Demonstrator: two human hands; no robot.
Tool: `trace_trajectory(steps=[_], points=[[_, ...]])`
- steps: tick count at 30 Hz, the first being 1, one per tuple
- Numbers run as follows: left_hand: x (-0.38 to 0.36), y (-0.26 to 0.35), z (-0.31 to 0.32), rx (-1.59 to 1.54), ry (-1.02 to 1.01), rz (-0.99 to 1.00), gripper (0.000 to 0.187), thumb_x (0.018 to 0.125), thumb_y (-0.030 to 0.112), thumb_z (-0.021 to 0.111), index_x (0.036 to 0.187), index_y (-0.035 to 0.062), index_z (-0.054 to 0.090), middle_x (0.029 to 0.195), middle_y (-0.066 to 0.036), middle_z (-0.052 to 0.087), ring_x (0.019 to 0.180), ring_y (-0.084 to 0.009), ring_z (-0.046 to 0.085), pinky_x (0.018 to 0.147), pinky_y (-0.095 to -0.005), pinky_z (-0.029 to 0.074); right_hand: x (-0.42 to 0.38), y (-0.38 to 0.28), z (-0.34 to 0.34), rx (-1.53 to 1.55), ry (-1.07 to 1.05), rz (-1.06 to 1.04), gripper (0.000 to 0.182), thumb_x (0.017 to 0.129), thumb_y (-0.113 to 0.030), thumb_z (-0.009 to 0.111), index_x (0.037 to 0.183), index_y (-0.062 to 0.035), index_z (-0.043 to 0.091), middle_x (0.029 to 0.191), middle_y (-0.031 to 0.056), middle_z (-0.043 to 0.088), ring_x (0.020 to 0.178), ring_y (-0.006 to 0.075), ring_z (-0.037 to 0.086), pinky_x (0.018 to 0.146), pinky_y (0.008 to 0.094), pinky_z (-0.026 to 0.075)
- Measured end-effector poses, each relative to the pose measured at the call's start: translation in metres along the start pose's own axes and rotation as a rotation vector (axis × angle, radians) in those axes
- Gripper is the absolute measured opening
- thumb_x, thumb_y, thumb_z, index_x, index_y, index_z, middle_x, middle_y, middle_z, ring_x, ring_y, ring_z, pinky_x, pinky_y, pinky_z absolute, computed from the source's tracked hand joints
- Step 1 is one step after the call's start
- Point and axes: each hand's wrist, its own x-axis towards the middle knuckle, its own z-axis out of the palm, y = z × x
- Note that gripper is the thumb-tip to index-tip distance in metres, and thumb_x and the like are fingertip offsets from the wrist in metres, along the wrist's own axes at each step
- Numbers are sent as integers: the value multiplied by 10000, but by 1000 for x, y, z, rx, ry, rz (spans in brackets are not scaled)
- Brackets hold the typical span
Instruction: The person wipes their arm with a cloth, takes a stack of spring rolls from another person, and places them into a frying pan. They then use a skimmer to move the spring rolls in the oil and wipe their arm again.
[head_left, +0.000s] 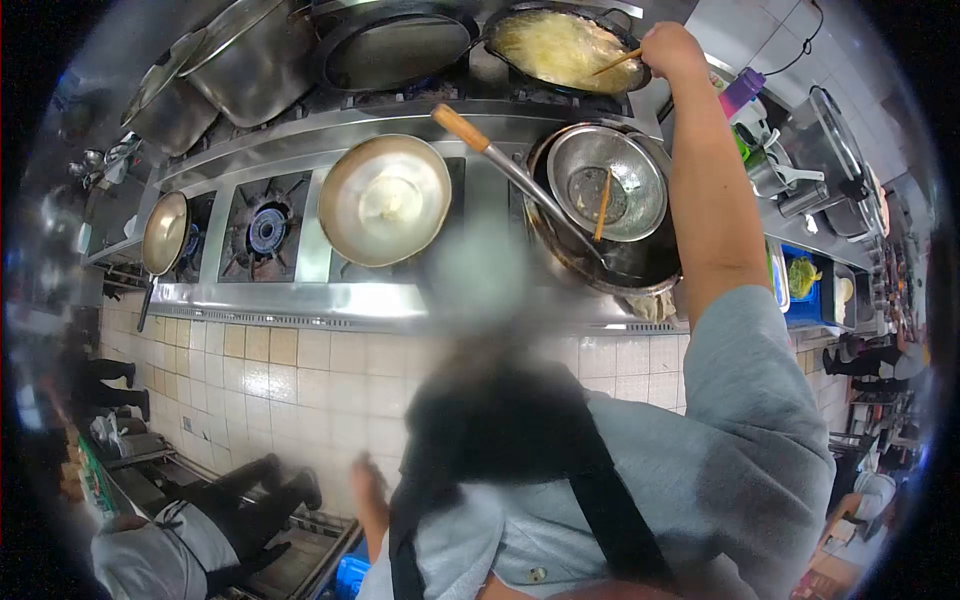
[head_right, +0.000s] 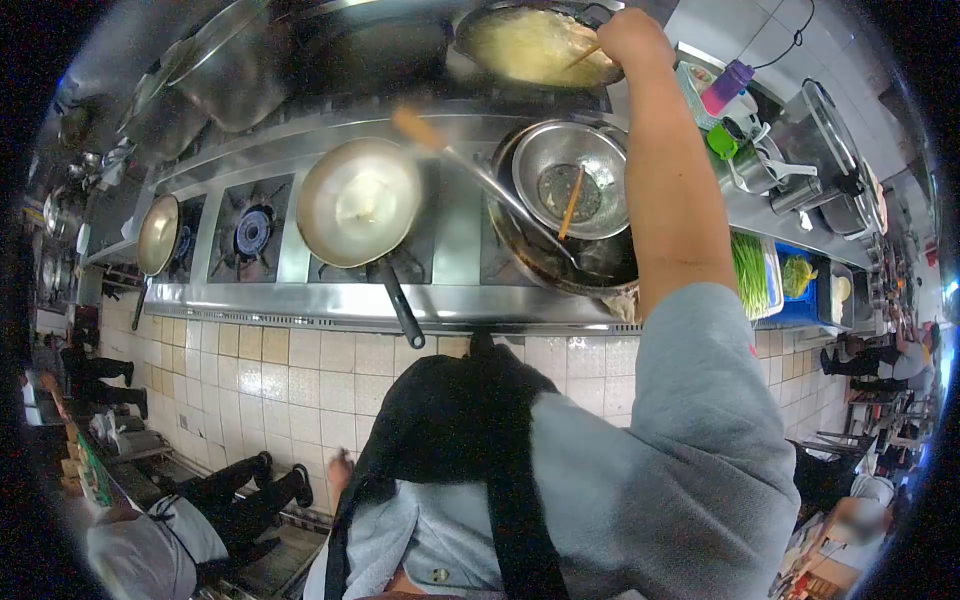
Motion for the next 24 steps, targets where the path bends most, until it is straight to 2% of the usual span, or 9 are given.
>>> trace_trajectory(steps=[5,8,9,11,14,15,17,20,24], points=[[-50,-9,80,-75,-233,-10,300,809,122,549,1100,60,588,929,-184,612,860,-328,587,739,-448,474,34,24,43,-212,-131,-93,268,799,-218,540,641,-45,670,603,112,655,506,189,621,553,332,501],[-38,-4,109,-119,-242,98,296,823,158,556,1101,65,599,906,-184,628,826,-317,605,711,-440,483,11,13,55,191,-201,198,280,793,-238,529,661,-46,686,613,87,664,621,176,661,645,315,507],[-28,-2,112,-130,-221,140,295,828,170,558,1101,67,602,898,-184,633,814,-313,611,701,-438,486,9,15,69,194,-202,199,280,793,-238,529,661,-46,686,613,87,664,621,176,661,645,315,507],[-6,4,101,-153,-150,243,295,838,193,562,1102,70,609,883,-184,644,792,-306,623,683,-433,492,5,18,97,555,-46,266,188,809,-60,494,739,-9,660,636,80,661,439,136,549,406,292,419],[40,19,53,-166,122,474,299,852,229,569,1103,75,620,860,-184,660,758,-295,641,655,-425,501,9,20,127,594,-152,386,137,827,-50,506,821,-10,637,672,71,658,426,104,483,389,265,372],[53,32,32,-273,126,416,301,857,241,571,1103,76,624,853,-184,665,746,-291,647,645,-423,504,10,19,132,593,-153,384,137,827,-50,506,821,-10,637,672,71,658,426,104,483,389,265,372],[76,50,-9,-995,-226,-396,189,920,205,517,1016,56,580,671,-54,536,503,-167,513,417,-313,419,9,17,139,902,-36,591,122,780,-39,589,679,-26,657,586,64,621,476,138,532,410,306,368],[93,60,-43,-1183,-193,-648,196,932,256,517,972,73,576,593,-15,472,428,-128,435,357,-282,351,-8,-2,118,1002,-42,598,120,874,-77,512,937,-14,593,723,54,661,454,62,457,383,222,332],[99,58,-49,-1187,-253,-834,248,936,300,513,981,66,582,550,-5,434,398,-119,403,334,-272,321,-2,2,118,1089,-18,580,104,798,-31,557,741,0,638,613,75,613,451,138,500,384,298,334]])
